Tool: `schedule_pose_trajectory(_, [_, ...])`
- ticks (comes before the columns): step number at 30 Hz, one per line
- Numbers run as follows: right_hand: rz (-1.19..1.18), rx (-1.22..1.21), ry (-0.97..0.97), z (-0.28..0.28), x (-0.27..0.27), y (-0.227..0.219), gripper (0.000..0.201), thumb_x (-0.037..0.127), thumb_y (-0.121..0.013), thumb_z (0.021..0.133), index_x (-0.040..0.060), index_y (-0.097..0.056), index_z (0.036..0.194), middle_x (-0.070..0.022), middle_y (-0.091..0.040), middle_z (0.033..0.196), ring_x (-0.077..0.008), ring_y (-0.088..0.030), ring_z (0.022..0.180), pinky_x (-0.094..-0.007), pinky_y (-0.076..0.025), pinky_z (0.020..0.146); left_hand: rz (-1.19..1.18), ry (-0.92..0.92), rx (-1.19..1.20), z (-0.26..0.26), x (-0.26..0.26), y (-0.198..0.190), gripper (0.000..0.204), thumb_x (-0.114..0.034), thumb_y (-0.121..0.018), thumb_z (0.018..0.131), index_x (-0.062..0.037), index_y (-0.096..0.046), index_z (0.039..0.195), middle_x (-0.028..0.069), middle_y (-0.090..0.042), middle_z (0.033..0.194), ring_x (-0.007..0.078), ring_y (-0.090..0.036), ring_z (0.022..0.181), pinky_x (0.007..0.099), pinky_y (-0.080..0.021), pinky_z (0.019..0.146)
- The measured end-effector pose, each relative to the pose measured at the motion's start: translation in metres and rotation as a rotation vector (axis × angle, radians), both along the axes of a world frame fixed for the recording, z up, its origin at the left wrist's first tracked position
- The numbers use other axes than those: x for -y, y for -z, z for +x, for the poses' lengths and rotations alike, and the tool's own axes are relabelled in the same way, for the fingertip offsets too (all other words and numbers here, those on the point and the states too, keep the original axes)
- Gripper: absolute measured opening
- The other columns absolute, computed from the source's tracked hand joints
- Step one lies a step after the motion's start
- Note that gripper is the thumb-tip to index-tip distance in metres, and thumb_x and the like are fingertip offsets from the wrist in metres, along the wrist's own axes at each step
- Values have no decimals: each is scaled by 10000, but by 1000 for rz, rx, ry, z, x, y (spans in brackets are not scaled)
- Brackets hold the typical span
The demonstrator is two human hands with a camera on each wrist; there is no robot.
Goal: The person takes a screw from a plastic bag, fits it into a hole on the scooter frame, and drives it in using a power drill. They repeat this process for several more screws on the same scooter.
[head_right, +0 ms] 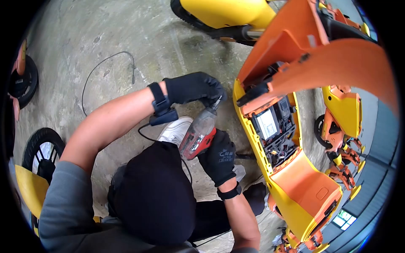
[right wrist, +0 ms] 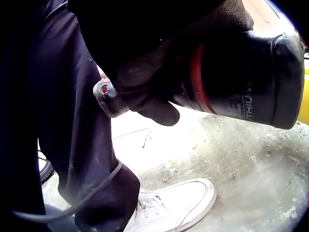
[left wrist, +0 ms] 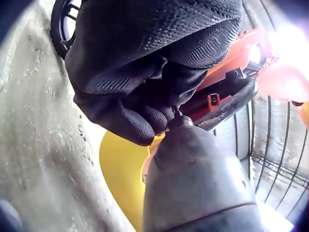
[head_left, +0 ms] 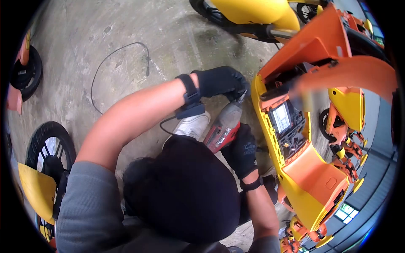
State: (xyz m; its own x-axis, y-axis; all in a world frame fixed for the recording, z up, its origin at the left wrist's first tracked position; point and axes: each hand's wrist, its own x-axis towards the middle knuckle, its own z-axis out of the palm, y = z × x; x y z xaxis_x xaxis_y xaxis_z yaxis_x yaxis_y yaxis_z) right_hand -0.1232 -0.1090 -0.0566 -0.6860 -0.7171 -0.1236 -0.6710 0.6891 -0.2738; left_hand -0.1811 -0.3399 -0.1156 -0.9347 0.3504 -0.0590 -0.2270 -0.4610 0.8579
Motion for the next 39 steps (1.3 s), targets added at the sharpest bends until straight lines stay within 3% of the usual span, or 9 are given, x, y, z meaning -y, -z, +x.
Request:
schedule_pose_trajectory(6, [-108,47,112,-5,9,16,578,199,-777,644,21,-468,1100,-171,-531,958,-386,-553,886,-467,-440,723,-243,71,-27,-33,2,-10,189,-129,-562,923,-1,-677,1001,59,-679,863,139,-643,769,276,-539,727])
schedule_pose_trajectory(19, [-93,-21,181,-11,3,33,609,233,-777,648,17,-453,1117,-166,-512,975,-386,-532,907,-469,-416,734,-201,84,-81,-42,-6,-3,224,-136,-560,921,18,-672,1040,76,-669,871,153,-645,782,286,-539,742])
schedule_pose_trajectory(27, [-115,-28,140,-12,2,33,609,221,-769,651,13,-453,1128,-174,-520,984,-386,-539,900,-463,-422,736,61,-16,99,-38,-11,15,208,-147,-556,926,3,-650,1036,74,-652,887,149,-629,797,289,-532,740])
schedule_pose_trajectory(31, [-125,-18,124,-14,0,33,608,197,-765,645,12,-456,1135,-175,-525,992,-386,-542,894,-459,-426,736,64,-6,100,-37,-11,24,209,-153,-559,928,0,-631,1051,59,-635,905,147,-623,813,288,-527,740])
schedule_pose_trajectory(36, [-155,-8,78,-17,-2,32,600,169,-758,634,14,-463,1132,-174,-528,1002,-380,-541,896,-450,-425,751,-189,-46,-132,-31,-11,22,207,-131,-543,945,15,-616,1072,62,-602,975,146,-622,898,295,-528,781])
schedule_pose_trajectory(39, [-166,27,51,-18,-3,30,588,141,-744,628,14,-469,1132,-173,-532,1008,-376,-541,901,-445,-424,762,-159,-89,-247,-31,-15,30,191,-85,-532,944,17,-612,1084,75,-594,1020,158,-628,933,299,-525,807])
